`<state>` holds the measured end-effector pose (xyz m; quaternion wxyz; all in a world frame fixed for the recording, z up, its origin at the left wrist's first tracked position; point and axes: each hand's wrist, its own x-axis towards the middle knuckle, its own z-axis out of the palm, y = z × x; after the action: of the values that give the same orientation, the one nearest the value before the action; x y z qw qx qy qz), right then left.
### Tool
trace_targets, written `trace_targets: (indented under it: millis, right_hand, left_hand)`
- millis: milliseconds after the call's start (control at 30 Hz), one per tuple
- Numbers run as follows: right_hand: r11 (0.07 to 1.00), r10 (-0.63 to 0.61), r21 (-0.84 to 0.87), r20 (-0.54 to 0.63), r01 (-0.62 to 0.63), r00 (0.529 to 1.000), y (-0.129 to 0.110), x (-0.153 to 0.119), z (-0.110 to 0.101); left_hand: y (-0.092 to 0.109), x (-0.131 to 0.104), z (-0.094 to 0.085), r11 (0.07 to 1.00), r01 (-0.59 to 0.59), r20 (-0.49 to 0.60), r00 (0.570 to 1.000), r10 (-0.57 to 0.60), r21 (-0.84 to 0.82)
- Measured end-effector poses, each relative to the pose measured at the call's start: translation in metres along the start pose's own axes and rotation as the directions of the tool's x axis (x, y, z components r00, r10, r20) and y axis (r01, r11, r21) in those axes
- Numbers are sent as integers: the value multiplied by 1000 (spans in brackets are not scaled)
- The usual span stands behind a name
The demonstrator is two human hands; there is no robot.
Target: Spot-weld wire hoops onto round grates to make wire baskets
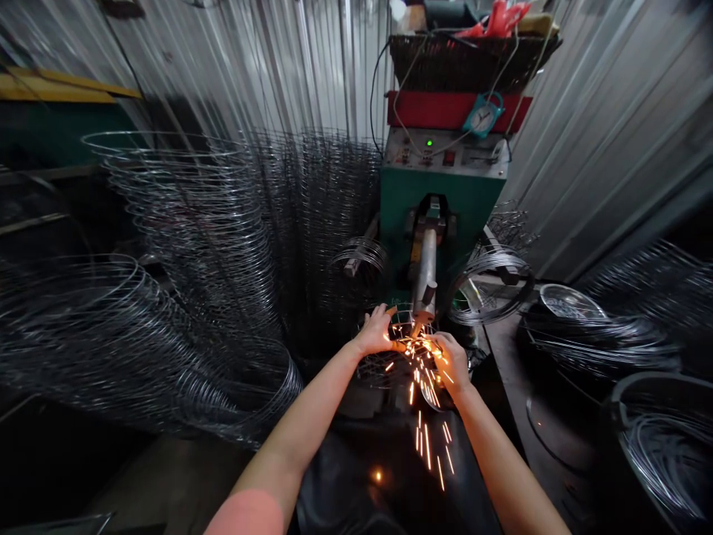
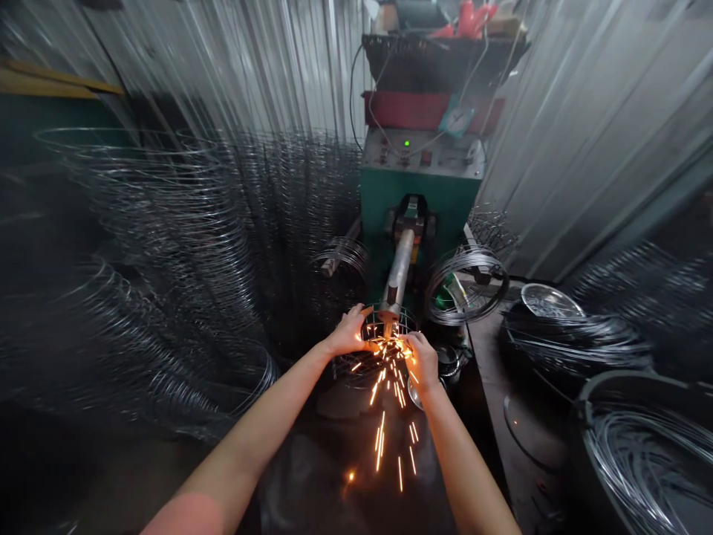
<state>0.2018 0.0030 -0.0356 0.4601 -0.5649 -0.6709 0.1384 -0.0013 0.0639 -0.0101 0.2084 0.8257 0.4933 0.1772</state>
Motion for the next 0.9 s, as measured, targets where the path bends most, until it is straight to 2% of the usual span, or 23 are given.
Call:
trace_targets:
  millis: [33, 100, 200, 267, 333, 400, 467, 533, 600, 633, 700, 767, 800, 833, 900]
  right_hand:
    - [1000, 31, 6, -26, -31, 999, 2, -4, -2]
    - [984, 171, 58, -61, -168, 983, 7, -20, -9]
    - [883, 421, 232, -10, -407, 907, 22, -72, -18]
    - [854, 461, 258, 26, -451, 887, 33, -116, -21]
    - [864, 476, 169, 37, -475, 879, 42, -154, -23]
    - [830, 528, 193, 26, -523, 849, 47, -179, -25]
    - [698, 654, 392, -9, -599, 756, 50, -187, -28]
    - [464, 789, 642, 15, -611, 615, 50, -185, -35]
    - [232, 866, 781, 105, -580, 488, 49, -181, -44]
    - [141, 880, 809, 161, -570, 446, 48, -179, -48]
    - [13, 881, 826, 258, -564, 398, 45, -179, -57]
    - [-40, 869, 828, 305, -559, 390, 40, -181, -64]
    - [-19, 868, 832, 290, -554, 404, 37, -183, -66]
    - [45, 870, 830, 241, -556, 430, 35, -185, -67]
    - [311, 843, 754, 64, -579, 535, 31, -192, -66]
  left_hand:
    - [1, -1, 0, 1000, 3, 4, 1000, -3, 6]
    - [2, -2, -1, 1000, -2, 10, 1000, 2, 14]
    - [3, -2, -3, 1000, -16, 14, 1000, 16, 23]
    - [3, -2, -4, 999, -24, 15, 1000, 23, 26]
    - [3, -1, -5, 999, -36, 18, 999, 35, 25]
    - [2, 0, -5, 999, -45, 22, 999, 44, 24]
    - [1, 0, -5, 999, -43, 28, 999, 43, 26]
    - [1, 1, -5, 999, -36, 31, 999, 35, 27]
    - [2, 1, -5, 999, -37, 34, 999, 36, 29]
    - [2, 2, -5, 999, -40, 34, 999, 39, 30]
    - [3, 2, -6, 998, -45, 34, 998, 44, 34]
    - [2, 2, -7, 998, -48, 43, 998, 47, 32]
    - [-1, 2, -7, 998, -50, 58, 997, 49, 27]
    - [-5, 0, -8, 998, -55, 78, 996, 53, 17]
    - [-19, -5, -9, 998, -58, 121, 991, 60, -18]
